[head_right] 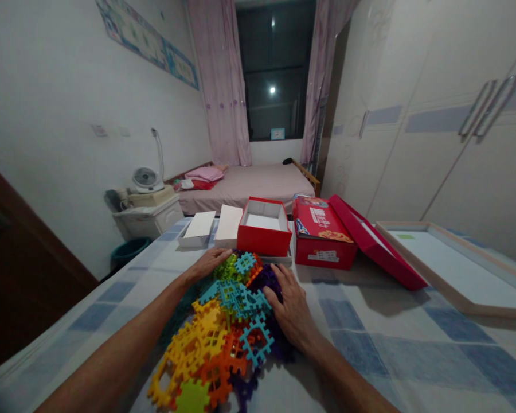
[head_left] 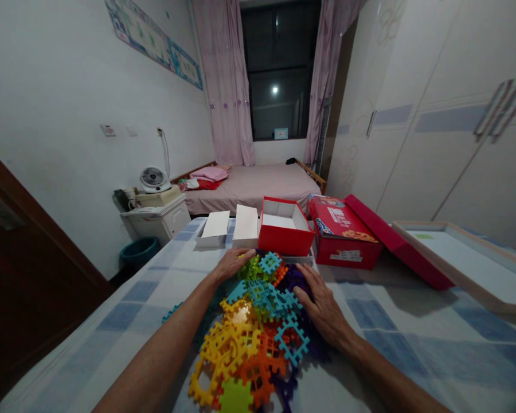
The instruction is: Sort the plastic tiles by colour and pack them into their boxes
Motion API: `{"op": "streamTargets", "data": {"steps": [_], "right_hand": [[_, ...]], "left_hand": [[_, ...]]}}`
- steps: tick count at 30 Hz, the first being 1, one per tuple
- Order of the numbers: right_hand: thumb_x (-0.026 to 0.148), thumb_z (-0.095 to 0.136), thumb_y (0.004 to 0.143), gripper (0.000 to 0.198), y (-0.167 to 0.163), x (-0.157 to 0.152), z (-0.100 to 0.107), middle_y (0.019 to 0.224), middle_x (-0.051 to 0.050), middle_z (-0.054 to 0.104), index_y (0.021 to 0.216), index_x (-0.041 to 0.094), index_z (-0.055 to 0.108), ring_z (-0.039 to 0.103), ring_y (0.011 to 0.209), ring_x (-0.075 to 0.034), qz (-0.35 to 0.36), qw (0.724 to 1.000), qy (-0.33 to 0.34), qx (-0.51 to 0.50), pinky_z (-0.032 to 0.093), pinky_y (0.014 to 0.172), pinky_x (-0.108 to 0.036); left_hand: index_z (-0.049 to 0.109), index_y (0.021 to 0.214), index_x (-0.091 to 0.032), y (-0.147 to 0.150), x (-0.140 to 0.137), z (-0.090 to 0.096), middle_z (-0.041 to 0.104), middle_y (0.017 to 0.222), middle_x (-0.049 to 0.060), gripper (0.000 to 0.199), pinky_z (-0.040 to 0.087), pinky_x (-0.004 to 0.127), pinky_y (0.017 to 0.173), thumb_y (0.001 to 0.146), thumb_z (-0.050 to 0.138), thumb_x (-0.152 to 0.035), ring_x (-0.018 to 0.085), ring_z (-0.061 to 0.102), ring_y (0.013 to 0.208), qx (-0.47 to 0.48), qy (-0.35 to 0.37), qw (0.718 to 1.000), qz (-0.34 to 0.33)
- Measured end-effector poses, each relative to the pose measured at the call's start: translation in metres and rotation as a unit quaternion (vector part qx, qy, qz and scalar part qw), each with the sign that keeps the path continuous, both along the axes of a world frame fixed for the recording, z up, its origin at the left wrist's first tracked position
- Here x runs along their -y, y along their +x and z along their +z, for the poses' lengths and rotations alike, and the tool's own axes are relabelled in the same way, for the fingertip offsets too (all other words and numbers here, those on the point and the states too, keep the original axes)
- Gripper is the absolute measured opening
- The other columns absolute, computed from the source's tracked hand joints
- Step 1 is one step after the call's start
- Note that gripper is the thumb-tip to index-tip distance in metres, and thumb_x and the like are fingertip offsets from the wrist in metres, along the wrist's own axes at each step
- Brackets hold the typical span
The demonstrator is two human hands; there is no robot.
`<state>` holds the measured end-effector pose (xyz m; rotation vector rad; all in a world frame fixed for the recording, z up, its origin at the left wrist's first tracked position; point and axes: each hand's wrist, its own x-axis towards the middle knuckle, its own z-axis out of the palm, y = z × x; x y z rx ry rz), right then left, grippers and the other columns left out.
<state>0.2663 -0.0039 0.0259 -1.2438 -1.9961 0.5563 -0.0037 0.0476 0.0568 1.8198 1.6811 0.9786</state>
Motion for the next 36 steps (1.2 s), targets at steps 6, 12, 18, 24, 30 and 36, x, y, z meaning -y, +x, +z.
{"op": "streamTargets", "data": {"steps": [6, 12, 18, 24, 30, 36], "right_hand": [[0.045, 0.039, 0.090, 0.054, 0.004, 0.002, 0.000, 0.145, -0.008, 0.037, 0.139, 0.021, 0.038, 0.032, 0.135, -0.020, 0.018, 1.000, -0.017, -0.018, 0.024, 0.113, -0.042], [0.049, 0.039, 0.088, 0.059, 0.002, 0.003, 0.005, 0.145, -0.009, 0.037, 0.139, 0.018, 0.035, 0.032, 0.135, -0.021, 0.012, 0.997, -0.043, -0.058, 0.023, 0.113, -0.043], [0.049, 0.036, 0.089, 0.059, 0.006, 0.005, 0.009, 0.143, -0.009, 0.039, 0.139, 0.017, 0.035, 0.035, 0.132, -0.019, 0.000, 0.994, -0.059, -0.091, 0.025, 0.113, -0.040], [0.051, 0.037, 0.087, 0.062, 0.011, -0.005, 0.007, 0.142, -0.012, 0.039, 0.136, 0.013, 0.038, 0.035, 0.132, -0.022, -0.033, 0.996, -0.036, -0.076, 0.023, 0.113, -0.041], [0.052, 0.037, 0.087, 0.061, 0.007, -0.010, 0.006, 0.144, -0.012, 0.036, 0.136, 0.016, 0.038, 0.030, 0.135, -0.023, -0.014, 0.997, -0.052, -0.060, 0.022, 0.113, -0.045], [0.051, 0.037, 0.087, 0.062, 0.003, -0.015, 0.009, 0.144, -0.013, 0.037, 0.137, 0.013, 0.038, 0.031, 0.134, -0.022, -0.002, 0.999, -0.036, -0.031, 0.023, 0.112, -0.043]], "left_hand": [[0.072, 0.096, -0.022, 0.014, 0.015, 0.008, 0.067, 0.102, 0.007, 0.037, 0.043, 0.036, 0.092, 0.076, 0.057, -0.048, 0.024, 0.060, 0.100, -0.053, 0.032, 0.998, -0.030], [0.069, 0.102, -0.021, 0.055, 0.037, 0.020, 0.067, 0.103, 0.007, 0.032, 0.043, 0.037, 0.093, 0.081, 0.055, -0.041, 0.022, 0.060, 0.099, -0.121, 0.081, 0.987, -0.072], [0.068, 0.104, -0.022, 0.088, 0.058, 0.034, 0.067, 0.102, 0.003, 0.029, 0.048, 0.025, 0.082, 0.085, 0.052, -0.037, 0.015, 0.063, 0.088, -0.067, 0.066, 0.973, -0.210], [0.066, 0.101, -0.018, 0.053, 0.015, 0.022, 0.062, 0.114, 0.009, 0.027, 0.038, 0.037, 0.100, 0.083, 0.052, -0.030, 0.023, 0.054, 0.112, -0.142, 0.110, 0.982, 0.054], [0.063, 0.112, -0.014, 0.030, -0.017, -0.001, 0.066, 0.110, 0.010, 0.042, 0.047, 0.036, 0.090, 0.079, 0.055, -0.038, 0.024, 0.060, 0.103, -0.145, 0.041, 0.988, -0.020], [0.068, 0.105, -0.019, 0.036, -0.002, 0.008, 0.069, 0.104, 0.005, 0.037, 0.048, 0.033, 0.086, 0.080, 0.052, -0.041, 0.022, 0.063, 0.095, -0.160, 0.009, 0.982, -0.101]]}}
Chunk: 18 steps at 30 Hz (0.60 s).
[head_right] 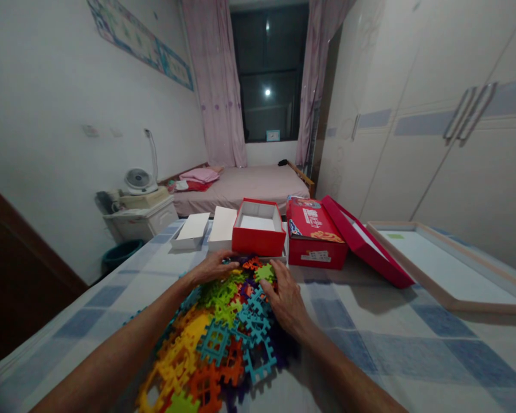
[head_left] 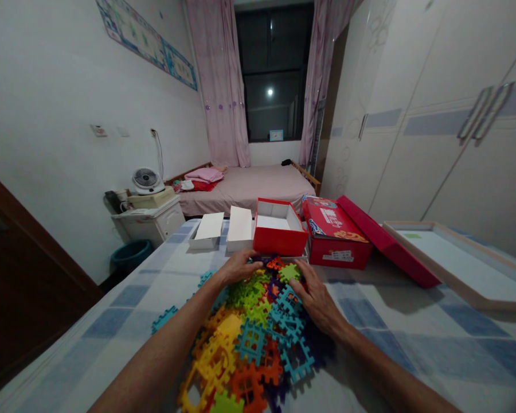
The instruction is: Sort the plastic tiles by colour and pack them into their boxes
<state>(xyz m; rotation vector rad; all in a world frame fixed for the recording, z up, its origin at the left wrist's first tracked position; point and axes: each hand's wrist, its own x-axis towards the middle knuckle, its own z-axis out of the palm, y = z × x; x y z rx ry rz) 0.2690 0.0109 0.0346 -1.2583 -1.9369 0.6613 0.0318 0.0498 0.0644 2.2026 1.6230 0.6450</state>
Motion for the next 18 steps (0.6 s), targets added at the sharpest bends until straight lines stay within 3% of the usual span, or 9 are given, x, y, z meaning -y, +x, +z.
{"op": "streamTargets", "data": {"steps": [4, 8, 11, 15, 18], "right_hand": [[0.051, 0.036, 0.088, 0.062, -0.004, -0.009, 0.005, 0.145, -0.013, 0.036, 0.138, 0.013, 0.037, 0.030, 0.135, -0.021, -0.002, 1.000, 0.012, 0.022, 0.025, 0.111, -0.042], [0.049, 0.039, 0.089, 0.060, -0.009, -0.018, 0.009, 0.146, -0.011, 0.036, 0.140, 0.017, 0.036, 0.030, 0.135, -0.021, 0.006, 0.997, 0.024, 0.071, 0.028, 0.109, -0.043], [0.044, 0.038, 0.091, 0.054, -0.012, -0.024, 0.016, 0.146, -0.008, 0.037, 0.139, 0.021, 0.039, 0.032, 0.134, -0.022, 0.023, 0.991, 0.043, 0.125, 0.030, 0.107, -0.044], [0.039, 0.037, 0.093, 0.042, -0.004, -0.023, 0.025, 0.132, -0.006, 0.053, 0.129, 0.023, 0.051, 0.042, 0.126, -0.024, 0.028, 0.976, 0.075, 0.203, 0.035, 0.101, -0.044], [0.039, 0.041, 0.091, 0.037, 0.010, -0.019, 0.028, 0.122, -0.007, 0.060, 0.121, 0.023, 0.056, 0.050, 0.115, -0.023, -0.005, 0.966, 0.107, 0.236, 0.038, 0.094, -0.042]], "left_hand": [[0.067, 0.109, -0.020, 0.011, 0.014, 0.001, 0.063, 0.116, 0.007, 0.036, 0.044, 0.032, 0.092, 0.079, 0.054, -0.037, 0.022, 0.060, 0.102, -0.020, 0.005, 1.000, -0.019], [0.060, 0.119, -0.023, 0.026, 0.021, 0.001, 0.061, 0.115, 0.007, 0.038, 0.042, 0.033, 0.094, 0.083, 0.049, -0.029, 0.022, 0.057, 0.106, -0.049, 0.023, 0.998, -0.036], [0.060, 0.118, -0.021, 0.041, 0.021, 0.005, 0.061, 0.114, 0.008, 0.036, 0.042, 0.034, 0.095, 0.086, 0.044, -0.024, 0.021, 0.057, 0.106, -0.073, 0.034, 0.991, -0.103], [0.066, 0.106, -0.021, 0.057, 0.024, 0.013, 0.064, 0.112, 0.005, 0.030, 0.043, 0.030, 0.095, 0.087, 0.042, -0.020, 0.018, 0.059, 0.103, -0.061, 0.011, 0.977, -0.206], [0.063, 0.114, -0.022, 0.053, 0.036, 0.022, 0.059, 0.126, 0.006, 0.032, 0.039, 0.033, 0.101, 0.088, 0.044, -0.024, 0.019, 0.054, 0.116, -0.022, 0.008, 0.975, -0.219]]}}
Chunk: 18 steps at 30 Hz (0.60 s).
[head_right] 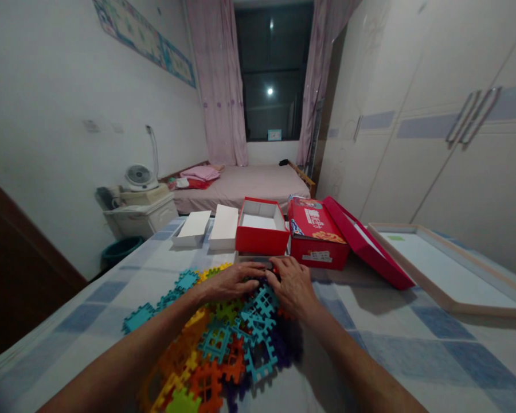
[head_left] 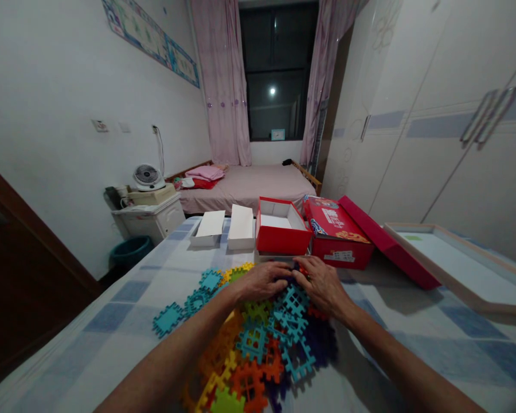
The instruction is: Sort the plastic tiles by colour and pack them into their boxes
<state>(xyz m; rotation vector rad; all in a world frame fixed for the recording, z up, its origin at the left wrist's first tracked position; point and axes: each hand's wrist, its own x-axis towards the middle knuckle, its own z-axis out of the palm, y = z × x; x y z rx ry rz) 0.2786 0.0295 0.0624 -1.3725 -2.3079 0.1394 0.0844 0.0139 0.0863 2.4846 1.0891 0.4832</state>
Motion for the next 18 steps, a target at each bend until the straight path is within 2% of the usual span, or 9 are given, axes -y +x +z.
{"op": "streamTargets", "data": {"steps": [3, 6, 8, 11, 13, 15, 18], "right_hand": [[0.038, 0.043, 0.091, 0.035, 0.007, 0.002, 0.003, 0.124, -0.008, 0.058, 0.118, 0.022, 0.058, 0.046, 0.120, -0.024, -0.007, 0.998, 0.053, 0.016, 0.035, 0.096, -0.043], [0.038, 0.040, 0.093, 0.035, -0.002, -0.003, 0.009, 0.123, -0.008, 0.059, 0.116, 0.021, 0.060, 0.047, 0.118, -0.023, 0.048, 0.996, 0.064, 0.042, 0.036, 0.096, -0.039], [0.037, 0.035, 0.095, 0.036, -0.013, -0.009, 0.014, 0.114, -0.007, 0.064, 0.107, 0.022, 0.065, 0.053, 0.108, -0.022, 0.091, 0.992, 0.041, 0.080, 0.040, 0.090, -0.036], [0.038, 0.029, 0.096, 0.044, -0.030, -0.019, 0.018, 0.097, -0.009, 0.068, 0.090, 0.022, 0.070, 0.058, 0.096, -0.024, 0.112, 0.981, 0.007, 0.158, 0.042, 0.082, -0.038], [0.041, 0.028, 0.095, 0.048, -0.039, -0.023, 0.016, 0.094, -0.012, 0.068, 0.086, 0.020, 0.071, 0.058, 0.094, -0.027, 0.096, 0.978, -0.012, 0.183, 0.043, 0.080, -0.041], [0.043, 0.028, 0.094, 0.050, -0.046, -0.027, 0.013, 0.098, -0.014, 0.068, 0.088, 0.019, 0.071, 0.057, 0.096, -0.029, 0.080, 0.980, -0.021, 0.179, 0.042, 0.080, -0.044], [0.042, 0.029, 0.094, 0.046, -0.053, -0.031, 0.011, 0.105, -0.014, 0.067, 0.098, 0.019, 0.069, 0.057, 0.099, -0.029, 0.073, 0.983, -0.027, 0.165, 0.041, 0.083, -0.046]], "left_hand": [[0.060, 0.120, -0.022, -0.024, 0.021, 0.007, 0.054, 0.133, 0.006, 0.036, 0.036, 0.034, 0.105, 0.090, 0.045, -0.033, 0.020, 0.050, 0.122, 0.046, 0.019, 0.995, 0.091], [0.061, 0.120, -0.023, -0.065, 0.048, 0.003, 0.053, 0.134, 0.007, 0.039, 0.038, 0.037, 0.105, 0.090, 0.042, -0.041, 0.021, 0.051, 0.121, 0.046, 0.068, 0.975, 0.209], [0.062, 0.117, -0.022, -0.099, 0.066, -0.010, 0.051, 0.136, 0.007, 0.043, 0.036, 0.041, 0.106, 0.089, 0.040, -0.046, 0.023, 0.048, 0.124, 0.018, 0.097, 0.947, 0.307], [0.062, 0.114, -0.016, -0.149, 0.093, -0.044, 0.052, 0.133, 0.012, 0.050, 0.034, 0.045, 0.108, 0.088, 0.036, -0.050, 0.027, 0.046, 0.125, -0.012, 0.121, 0.887, 0.445], [0.063, 0.111, -0.019, -0.173, 0.109, -0.068, 0.059, 0.124, 0.011, 0.046, 0.035, 0.047, 0.106, 0.088, 0.034, -0.047, 0.027, 0.049, 0.123, -0.026, 0.112, 0.868, 0.483], [0.062, 0.112, -0.022, -0.183, 0.121, -0.085, 0.060, 0.124, 0.009, 0.043, 0.033, 0.048, 0.107, 0.088, 0.035, -0.045, 0.027, 0.047, 0.125, -0.026, 0.111, 0.862, 0.494], [0.055, 0.122, -0.020, -0.172, 0.126, -0.090, 0.053, 0.134, 0.009, 0.048, 0.028, 0.049, 0.110, 0.087, 0.036, -0.048, 0.027, 0.038, 0.132, -0.005, 0.085, 0.863, 0.498]]}}
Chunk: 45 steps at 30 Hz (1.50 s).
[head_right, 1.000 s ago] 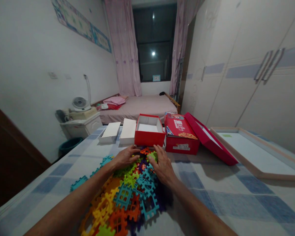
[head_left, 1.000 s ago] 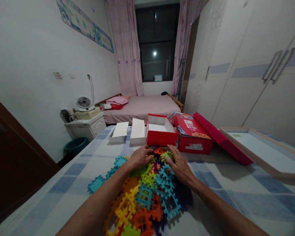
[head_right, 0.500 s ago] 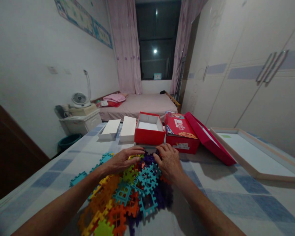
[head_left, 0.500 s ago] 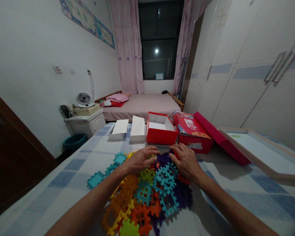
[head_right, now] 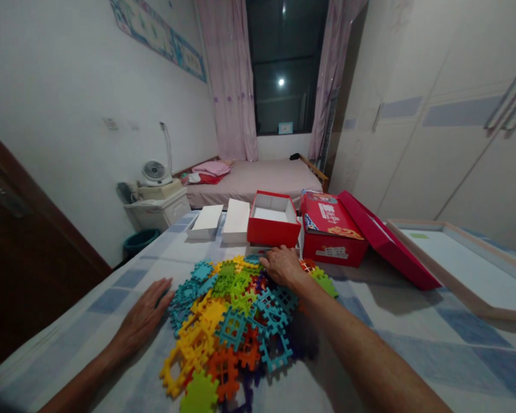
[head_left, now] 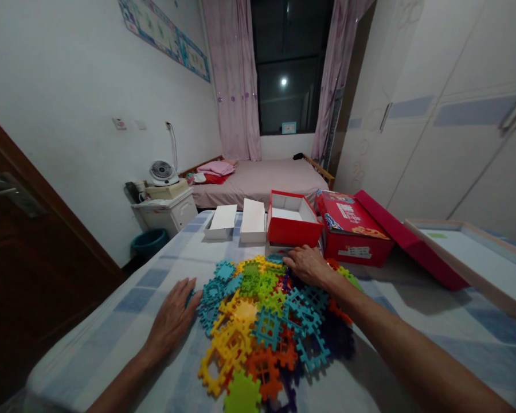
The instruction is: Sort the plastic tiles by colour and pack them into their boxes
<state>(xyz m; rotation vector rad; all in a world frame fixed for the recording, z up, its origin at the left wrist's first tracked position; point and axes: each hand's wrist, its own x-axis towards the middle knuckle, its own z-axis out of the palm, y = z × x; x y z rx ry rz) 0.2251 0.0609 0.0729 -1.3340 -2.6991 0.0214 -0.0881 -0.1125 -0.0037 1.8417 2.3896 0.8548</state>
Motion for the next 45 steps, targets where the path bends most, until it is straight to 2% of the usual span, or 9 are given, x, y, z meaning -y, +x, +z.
{"op": "streamTargets", "data": {"steps": [5, 9, 12, 15, 19, 26, 35, 40, 45], "right_hand": [[0.041, 0.033, 0.094, 0.040, 0.008, 0.005, 0.004, 0.122, -0.009, 0.061, 0.116, 0.024, 0.063, 0.052, 0.112, -0.031, 0.017, 0.999, 0.019, -0.034, 0.038, 0.090, -0.050], [0.048, 0.042, 0.090, 0.047, 0.037, 0.058, 0.005, 0.137, -0.008, 0.049, 0.129, 0.024, 0.052, 0.038, 0.128, -0.030, 0.026, 0.987, 0.074, -0.141, 0.030, 0.103, -0.050], [0.061, 0.050, 0.081, 0.067, 0.048, 0.122, -0.001, 0.144, -0.006, 0.041, 0.139, 0.028, 0.040, 0.030, 0.134, -0.031, 0.143, 0.971, 0.065, -0.179, 0.026, 0.107, -0.051], [0.049, 0.051, 0.086, 0.053, 0.035, 0.172, -0.010, 0.144, 0.000, 0.042, 0.136, 0.035, 0.040, 0.031, 0.134, -0.027, 0.309, 0.930, 0.111, -0.165, 0.021, 0.110, -0.050], [0.041, 0.044, 0.091, 0.041, 0.004, 0.184, -0.017, 0.144, -0.001, 0.041, 0.131, 0.029, 0.044, 0.024, 0.137, -0.025, 0.391, 0.904, 0.129, -0.115, 0.021, 0.111, -0.050], [0.025, 0.043, 0.092, 0.023, 0.007, 0.164, -0.016, 0.111, -0.006, 0.062, 0.110, 0.019, 0.057, 0.034, 0.131, -0.023, 0.316, 0.939, 0.108, -0.084, 0.013, 0.114, -0.050], [0.014, 0.044, 0.087, 0.031, 0.063, 0.130, -0.018, 0.120, -0.008, 0.059, 0.114, 0.024, 0.057, 0.035, 0.131, -0.027, 0.108, 0.973, 0.152, -0.139, 0.012, 0.111, -0.056], [0.023, 0.048, 0.083, 0.048, 0.082, 0.129, -0.015, 0.132, -0.010, 0.049, 0.130, 0.026, 0.047, 0.029, 0.134, -0.033, -0.020, 0.970, 0.156, -0.185, 0.018, 0.108, -0.059], [0.023, 0.046, 0.086, 0.049, 0.056, 0.165, -0.026, 0.138, -0.007, 0.046, 0.134, 0.025, 0.042, 0.025, 0.136, -0.029, 0.125, 0.962, 0.176, -0.165, 0.020, 0.110, -0.055]], "left_hand": [[0.050, 0.129, -0.016, 0.051, -0.012, 0.021, 0.050, 0.136, 0.010, 0.053, 0.030, 0.041, 0.111, 0.089, 0.035, -0.048, 0.022, 0.043, 0.129, 0.092, -0.014, 0.994, -0.054], [0.057, 0.120, -0.018, 0.082, -0.020, 0.029, 0.051, 0.131, 0.009, 0.046, 0.033, 0.038, 0.110, 0.089, 0.039, -0.046, 0.020, 0.045, 0.125, 0.139, 0.043, 0.987, -0.070], [0.058, 0.118, -0.018, 0.094, -0.026, 0.030, 0.047, 0.132, 0.009, 0.044, 0.031, 0.039, 0.110, 0.089, 0.041, -0.046, 0.021, 0.043, 0.127, 0.150, 0.066, 0.985, -0.060], [0.058, 0.118, -0.018, 0.101, -0.031, 0.031, 0.044, 0.135, 0.010, 0.044, 0.029, 0.040, 0.111, 0.089, 0.040, -0.045, 0.022, 0.039, 0.129, 0.148, 0.075, 0.984, -0.059], [0.060, 0.115, -0.018, 0.105, -0.034, 0.031, 0.046, 0.134, 0.010, 0.042, 0.028, 0.041, 0.112, 0.088, 0.042, -0.044, 0.022, 0.040, 0.129, 0.157, 0.075, 0.983, -0.064], [0.066, 0.097, -0.018, 0.120, -0.036, 0.044, 0.060, 0.117, 0.006, 0.032, 0.035, 0.038, 0.106, 0.087, 0.045, -0.039, 0.020, 0.051, 0.116, 0.241, 0.097, 0.959, -0.111], [0.068, 0.089, -0.019, 0.196, -0.053, 0.079, 0.067, 0.103, 0.005, 0.024, 0.043, 0.035, 0.096, 0.087, 0.046, -0.028, 0.018, 0.058, 0.103, 0.240, 0.108, 0.935, -0.236], [0.066, 0.109, -0.021, 0.221, -0.053, 0.104, 0.053, 0.133, 0.007, 0.030, 0.037, 0.039, 0.105, 0.088, 0.049, -0.035, 0.022, 0.049, 0.122, 0.191, 0.045, 0.919, -0.341], [0.063, 0.114, -0.023, 0.161, -0.049, 0.118, 0.049, 0.137, 0.005, 0.037, 0.050, 0.036, 0.089, 0.089, 0.045, -0.043, 0.023, 0.054, 0.116, 0.150, 0.093, 0.948, -0.266]]}}
